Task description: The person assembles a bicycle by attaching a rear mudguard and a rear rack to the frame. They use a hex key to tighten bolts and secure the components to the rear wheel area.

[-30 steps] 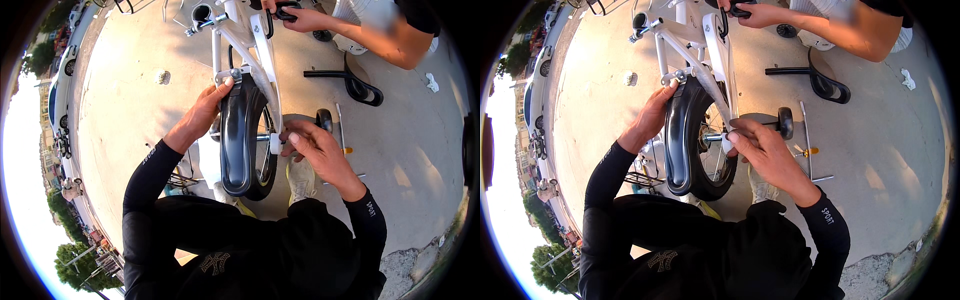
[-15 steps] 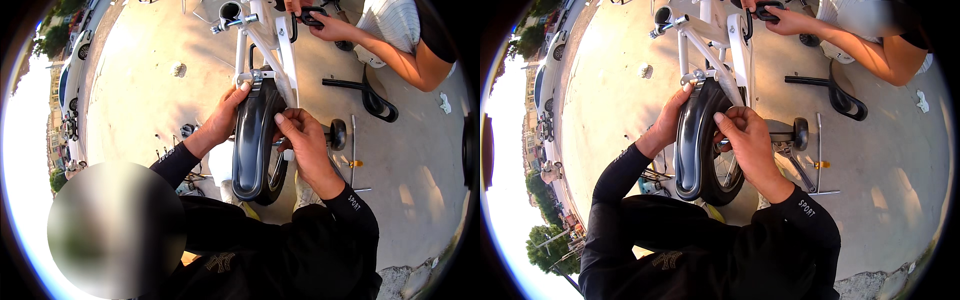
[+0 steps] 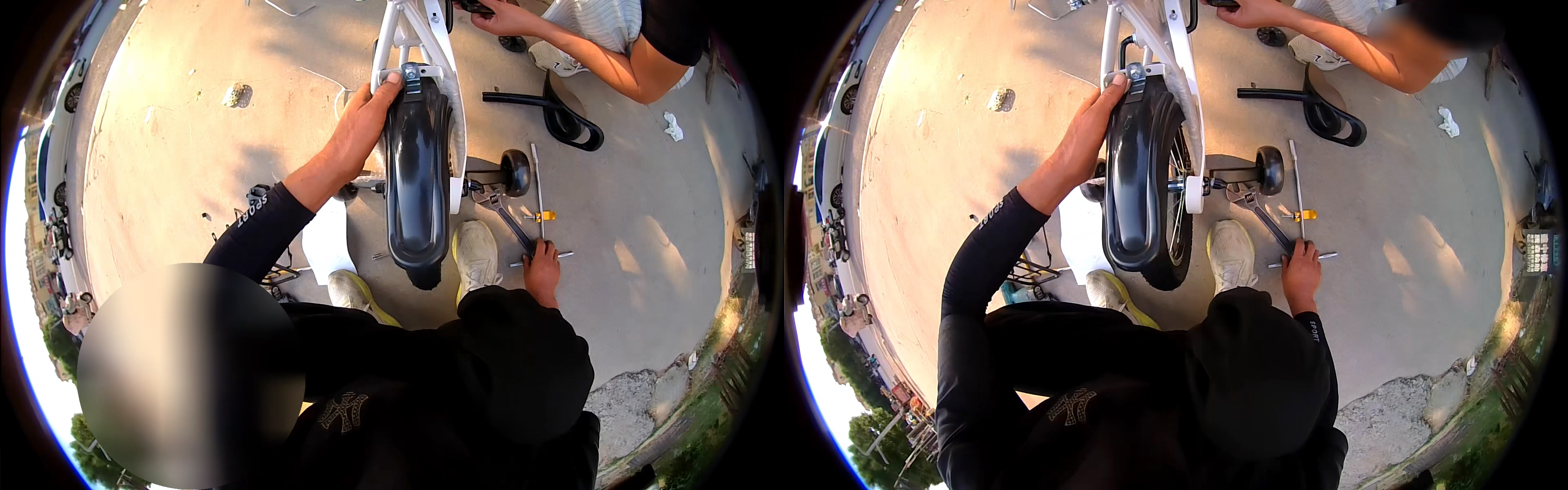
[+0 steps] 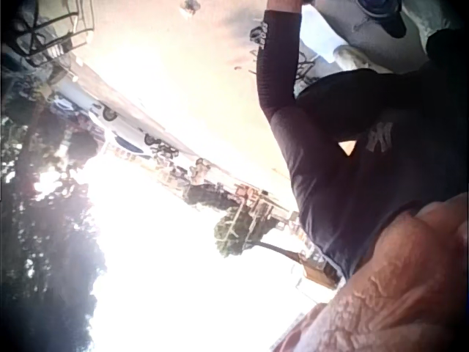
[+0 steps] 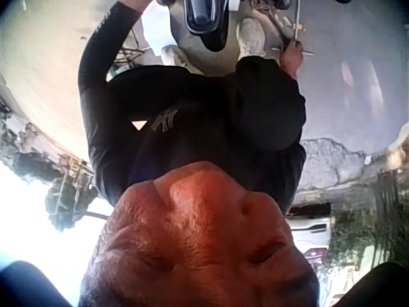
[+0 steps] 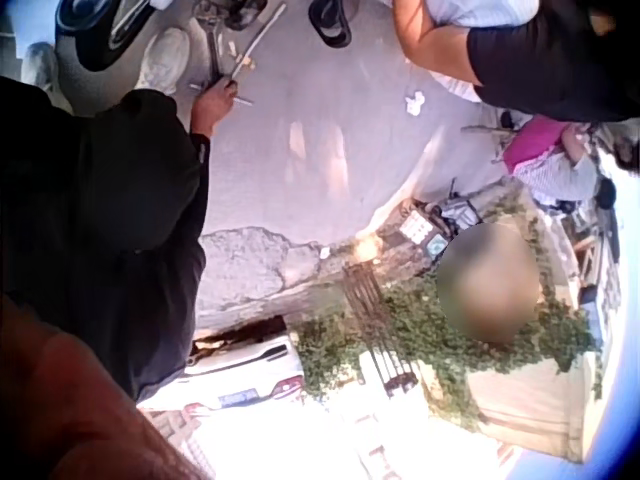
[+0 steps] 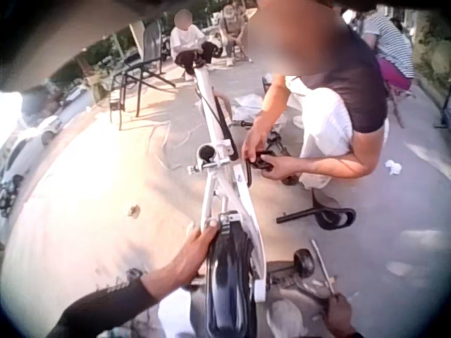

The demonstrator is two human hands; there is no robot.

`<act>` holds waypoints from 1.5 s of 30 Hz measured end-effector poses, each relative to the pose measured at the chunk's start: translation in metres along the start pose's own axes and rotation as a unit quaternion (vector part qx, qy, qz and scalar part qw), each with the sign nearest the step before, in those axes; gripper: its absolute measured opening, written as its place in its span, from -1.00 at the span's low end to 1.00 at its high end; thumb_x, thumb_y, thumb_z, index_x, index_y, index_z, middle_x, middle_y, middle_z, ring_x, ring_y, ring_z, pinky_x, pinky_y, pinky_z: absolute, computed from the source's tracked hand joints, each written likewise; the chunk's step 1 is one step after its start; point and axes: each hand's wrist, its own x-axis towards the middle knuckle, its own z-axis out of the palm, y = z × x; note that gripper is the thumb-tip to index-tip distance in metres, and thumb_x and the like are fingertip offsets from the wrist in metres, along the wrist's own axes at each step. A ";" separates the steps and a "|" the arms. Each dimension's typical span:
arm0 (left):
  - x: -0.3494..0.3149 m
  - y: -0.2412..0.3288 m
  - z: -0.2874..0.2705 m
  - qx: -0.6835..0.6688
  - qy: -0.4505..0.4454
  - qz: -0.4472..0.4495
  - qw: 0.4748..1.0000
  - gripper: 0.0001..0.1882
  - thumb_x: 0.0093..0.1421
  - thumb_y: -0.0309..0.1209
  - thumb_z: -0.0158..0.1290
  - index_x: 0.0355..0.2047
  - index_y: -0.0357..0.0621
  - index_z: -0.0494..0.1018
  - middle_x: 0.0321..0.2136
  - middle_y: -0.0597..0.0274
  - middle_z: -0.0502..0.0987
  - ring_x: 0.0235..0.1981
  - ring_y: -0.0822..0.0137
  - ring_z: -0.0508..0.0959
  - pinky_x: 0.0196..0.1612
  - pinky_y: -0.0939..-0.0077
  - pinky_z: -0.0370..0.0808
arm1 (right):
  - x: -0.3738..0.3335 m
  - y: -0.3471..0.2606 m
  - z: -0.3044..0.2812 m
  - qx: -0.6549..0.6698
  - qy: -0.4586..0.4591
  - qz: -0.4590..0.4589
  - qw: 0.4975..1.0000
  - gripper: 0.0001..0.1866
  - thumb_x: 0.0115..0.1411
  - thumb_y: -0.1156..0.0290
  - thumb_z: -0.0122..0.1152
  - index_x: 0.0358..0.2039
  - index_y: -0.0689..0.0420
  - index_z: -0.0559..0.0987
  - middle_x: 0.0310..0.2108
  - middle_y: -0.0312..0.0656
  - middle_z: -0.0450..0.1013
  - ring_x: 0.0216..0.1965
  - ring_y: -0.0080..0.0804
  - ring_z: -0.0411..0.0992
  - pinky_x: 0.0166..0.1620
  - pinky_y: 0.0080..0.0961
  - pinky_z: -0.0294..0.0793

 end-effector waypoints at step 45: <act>0.002 -0.001 -0.004 0.045 0.030 0.077 0.996 -0.33 0.25 0.06 0.04 0.04 -0.37 0.37 -0.18 -0.23 0.59 -0.09 -0.10 0.61 -0.03 0.11 0.48 | -0.073 -0.286 -0.384 -0.217 0.096 -0.382 0.893 -0.51 0.08 0.64 0.27 0.09 0.26 0.52 -0.41 -0.15 0.47 -0.44 -0.21 0.46 -0.39 -0.32 0.42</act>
